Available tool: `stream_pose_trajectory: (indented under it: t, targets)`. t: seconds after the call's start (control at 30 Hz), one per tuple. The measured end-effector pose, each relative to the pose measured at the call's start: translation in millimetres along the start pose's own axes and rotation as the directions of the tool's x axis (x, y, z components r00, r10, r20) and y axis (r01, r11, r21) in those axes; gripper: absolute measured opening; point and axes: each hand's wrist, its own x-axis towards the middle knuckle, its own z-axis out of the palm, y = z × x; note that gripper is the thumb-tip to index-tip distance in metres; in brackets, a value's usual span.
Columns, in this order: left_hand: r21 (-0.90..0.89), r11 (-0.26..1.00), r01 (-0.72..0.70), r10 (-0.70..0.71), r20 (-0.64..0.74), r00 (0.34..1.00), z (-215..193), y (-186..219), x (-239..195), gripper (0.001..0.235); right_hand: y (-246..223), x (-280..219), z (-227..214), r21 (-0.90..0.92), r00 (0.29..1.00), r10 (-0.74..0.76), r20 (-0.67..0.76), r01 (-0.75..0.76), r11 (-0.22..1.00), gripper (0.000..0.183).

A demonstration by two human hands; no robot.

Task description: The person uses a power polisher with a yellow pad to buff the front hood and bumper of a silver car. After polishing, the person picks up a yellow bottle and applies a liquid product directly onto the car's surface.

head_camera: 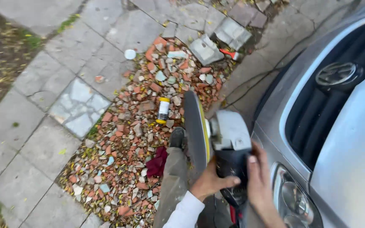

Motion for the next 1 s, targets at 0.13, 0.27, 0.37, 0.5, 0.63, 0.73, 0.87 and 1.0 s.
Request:
stream_pose_trajectory:
  t: [0.13, 0.27, 0.37, 0.5, 0.63, 0.73, 0.87, 1.0]
  targets:
    - [0.284, 0.880, 0.380, -0.227, -0.452, 0.863, -95, -61, 110, 0.069, 125, 37, 77, 0.053, 0.839, 0.542, 0.052, -0.545, 0.837, 0.058]
    - [0.537, 0.794, 0.286, 0.011, -0.482, 0.876, -217, -190, 230, 0.065, 279, 63, 140, 0.194, 0.742, 0.669, -0.046, -0.650, 0.735, 0.057]
    - [0.651, 0.588, 0.480, -0.041, -0.569, 0.822, -277, -278, 297, 0.063, 339, 98, 170, 0.101, 0.743, 0.646, -0.173, -0.639, 0.762, 0.050]
    - [0.669, 0.493, 0.556, -0.100, -0.591, 0.800, -322, -402, 334, 0.075, 382, 132, 196, 0.172, 0.647, 0.734, -0.205, -0.715, 0.678, 0.050]
    - [0.700, 0.363, 0.615, -0.077, -0.635, 0.769, -354, -488, 351, 0.089, 398, 151, 207, 0.202, 0.585, 0.791, -0.178, -0.766, 0.611, 0.053]
    - [0.765, 0.287, 0.577, -0.041, -0.592, 0.805, -373, -500, 351, 0.090, 409, 156, 214, 0.204, 0.603, 0.784, -0.148, -0.757, 0.621, 0.054]
    - [0.786, 0.463, 0.410, -0.087, -0.420, 0.903, -395, -492, 339, 0.097, 416, 166, 221, 0.177, 0.681, 0.722, -0.126, -0.700, 0.691, 0.056]
    - [0.902, 0.313, 0.296, 0.121, -0.347, 0.930, -447, -403, 300, 0.092, 390, 192, 232, 0.149, 0.776, 0.627, -0.077, -0.612, 0.776, 0.055]
